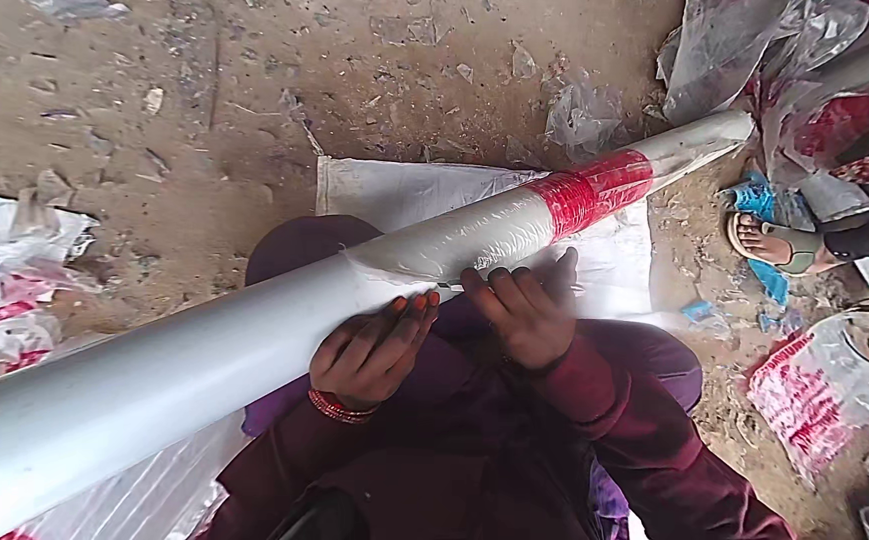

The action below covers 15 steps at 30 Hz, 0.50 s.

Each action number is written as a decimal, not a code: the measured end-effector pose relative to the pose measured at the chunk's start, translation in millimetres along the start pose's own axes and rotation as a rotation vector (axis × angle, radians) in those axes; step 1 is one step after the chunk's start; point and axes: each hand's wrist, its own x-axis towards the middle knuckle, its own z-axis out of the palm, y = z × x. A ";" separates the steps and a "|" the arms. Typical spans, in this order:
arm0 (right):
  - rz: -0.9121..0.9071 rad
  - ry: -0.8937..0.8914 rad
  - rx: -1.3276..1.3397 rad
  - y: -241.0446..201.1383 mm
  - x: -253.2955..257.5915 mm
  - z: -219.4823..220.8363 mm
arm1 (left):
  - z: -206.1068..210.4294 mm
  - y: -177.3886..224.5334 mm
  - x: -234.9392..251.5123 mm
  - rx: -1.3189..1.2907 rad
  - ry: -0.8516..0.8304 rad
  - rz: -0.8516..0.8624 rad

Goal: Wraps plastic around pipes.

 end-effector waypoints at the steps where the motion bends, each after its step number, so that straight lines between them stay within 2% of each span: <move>1: -0.020 -0.001 -0.004 1.5 -0.1 0.7 | 0.6 -0.5 -0.8 -0.011 0.007 -0.003; 9: -0.092 -0.051 0.009 20.8 -0.9 3.3 | 2.3 -5.4 -5.7 -0.057 0.004 0.002; 15: -0.016 -0.151 -0.074 29.4 -5.7 -8.3 | 2.9 -4.9 -6.9 -0.076 0.027 -0.005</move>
